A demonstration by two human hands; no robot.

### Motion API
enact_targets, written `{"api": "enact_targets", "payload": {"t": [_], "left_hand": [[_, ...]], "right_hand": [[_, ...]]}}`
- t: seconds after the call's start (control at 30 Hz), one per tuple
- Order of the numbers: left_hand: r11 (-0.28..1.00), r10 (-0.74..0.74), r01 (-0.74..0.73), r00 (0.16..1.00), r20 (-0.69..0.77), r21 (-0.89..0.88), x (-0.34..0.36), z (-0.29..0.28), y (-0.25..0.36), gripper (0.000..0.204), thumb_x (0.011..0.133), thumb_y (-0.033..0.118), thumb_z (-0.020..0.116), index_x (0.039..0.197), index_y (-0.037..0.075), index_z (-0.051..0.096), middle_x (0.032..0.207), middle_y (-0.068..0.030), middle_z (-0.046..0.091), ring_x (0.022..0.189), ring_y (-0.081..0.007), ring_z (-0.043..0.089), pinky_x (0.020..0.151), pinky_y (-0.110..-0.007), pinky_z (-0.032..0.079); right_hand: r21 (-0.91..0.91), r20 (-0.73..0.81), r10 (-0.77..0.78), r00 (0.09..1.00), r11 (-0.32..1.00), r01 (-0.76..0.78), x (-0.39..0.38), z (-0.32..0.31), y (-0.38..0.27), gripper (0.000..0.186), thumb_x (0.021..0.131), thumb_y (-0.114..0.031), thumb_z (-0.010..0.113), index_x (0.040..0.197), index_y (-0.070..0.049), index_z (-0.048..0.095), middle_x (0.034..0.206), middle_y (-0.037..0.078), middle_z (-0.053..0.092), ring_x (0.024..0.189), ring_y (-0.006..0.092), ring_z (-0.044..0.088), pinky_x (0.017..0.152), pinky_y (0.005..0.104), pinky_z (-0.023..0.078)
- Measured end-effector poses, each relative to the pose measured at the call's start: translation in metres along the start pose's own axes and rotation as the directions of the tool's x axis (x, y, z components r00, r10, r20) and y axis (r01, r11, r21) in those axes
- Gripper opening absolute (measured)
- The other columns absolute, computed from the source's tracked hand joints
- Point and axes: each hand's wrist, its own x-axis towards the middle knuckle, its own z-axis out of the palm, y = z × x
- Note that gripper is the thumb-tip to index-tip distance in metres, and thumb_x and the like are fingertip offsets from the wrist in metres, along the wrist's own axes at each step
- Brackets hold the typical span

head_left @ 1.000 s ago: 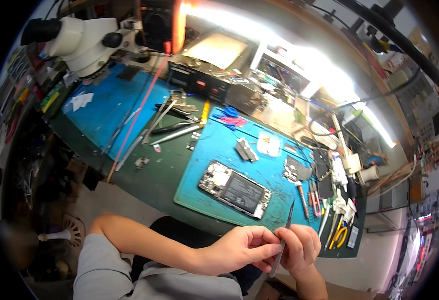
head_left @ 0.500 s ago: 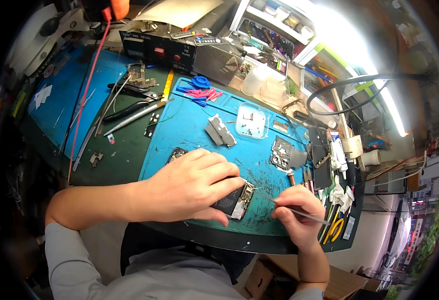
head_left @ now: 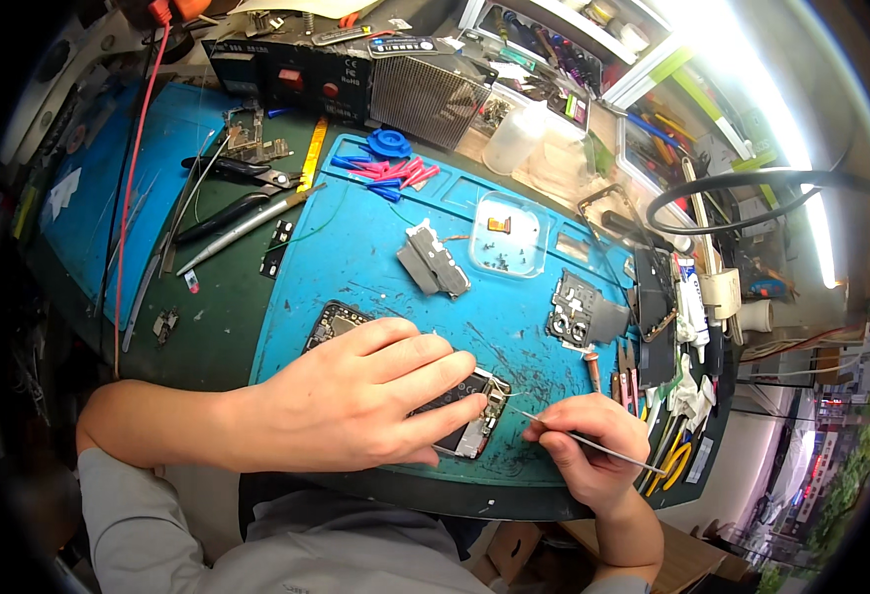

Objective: The person disassembles a smartphone, removes the battery, and uses a screwdriver to adjust internal components. They then reassemble the phone and power it on to verify functionality.

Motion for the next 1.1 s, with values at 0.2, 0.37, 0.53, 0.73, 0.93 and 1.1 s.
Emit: {"api": "enact_targets", "payload": {"t": [0.2,0.37,0.53,0.73,0.93,1.1], "left_hand": [[0.999,-0.024,0.024,1.0,-0.006,-0.033,-0.002,0.0013,0.0001,0.066,0.076,0.04,0.084,0.135,0.015,0.07,0.138,-0.0108,0.064,0.12,-0.0262,0.063,0.102,-0.044,0.051],[0.999,-0.032,0.032,0.999,-0.013,-0.044,-0.0023,0.0027,0.0013,0.068,0.073,0.039,0.085,0.136,0.015,0.07,0.139,-0.011,0.063,0.12,-0.0264,0.063,0.102,-0.044,0.051],[0.998,-0.038,0.036,0.999,-0.023,-0.052,-0.0029,0.0032,0.0012,0.07,0.072,0.039,0.086,0.136,0.015,0.07,0.139,-0.0107,0.063,0.121,-0.0265,0.063,0.103,-0.044,0.051],[0.998,-0.039,0.038,0.999,-0.017,-0.039,-0.0026,0.0034,0.0014,0.069,0.072,0.039,0.085,0.135,0.016,0.07,0.139,-0.0102,0.063,0.121,-0.026,0.063,0.102,-0.044,0.051],[0.999,-0.038,0.037,0.999,-0.014,-0.029,-0.0026,0.003,0.0016,0.069,0.072,0.04,0.085,0.135,0.015,0.07,0.139,-0.0103,0.063,0.121,-0.0254,0.063,0.103,-0.043,0.05],[0.999,-0.038,0.038,0.999,-0.011,-0.027,-0.0026,0.0031,0.0018,0.069,0.073,0.04,0.085,0.135,0.015,0.07,0.139,-0.0105,0.063,0.121,-0.0254,0.063,0.103,-0.043,0.05]], "right_hand": [[0.041,-0.002,0.08,0.997,0.996,-0.08,0.0025,0.0038,0.0055,0.018,0.095,-0.008,0.081,0.105,0.006,0.077,0.091,0.015,0.079,0.083,0.0252,0.077,0.074,0.0329,0.061],[0.039,-0.008,0.081,0.997,0.996,-0.08,0.0028,0.005,0.0071,0.018,0.096,-0.009,0.08,0.104,0.006,0.077,0.091,0.015,0.079,0.082,0.0253,0.076,0.073,0.0332,0.061],[0.016,-0.003,0.074,0.997,0.997,-0.074,0.0039,0.005,0.007,0.018,0.096,-0.01,0.08,0.104,0.006,0.077,0.09,0.015,0.079,0.082,0.0254,0.076,0.073,0.0332,0.061],[0.004,0.0,0.066,0.998,0.998,-0.066,0.0054,0.0049,0.0062,0.017,0.095,-0.01,0.08,0.103,0.005,0.077,0.09,0.014,0.079,0.082,0.0257,0.076,0.073,0.0331,0.061],[-0.014,0.015,0.053,0.998,0.998,-0.053,0.0064,0.0045,0.0053,0.016,0.095,-0.008,0.08,0.103,0.005,0.077,0.09,0.015,0.078,0.082,0.0261,0.076,0.073,0.0334,0.061],[-0.015,0.017,0.052,0.998,0.999,-0.052,0.0062,0.0045,0.0058,0.016,0.094,-0.007,0.08,0.103,0.005,0.077,0.09,0.014,0.078,0.082,0.0258,0.076,0.073,0.0332,0.061]]}}
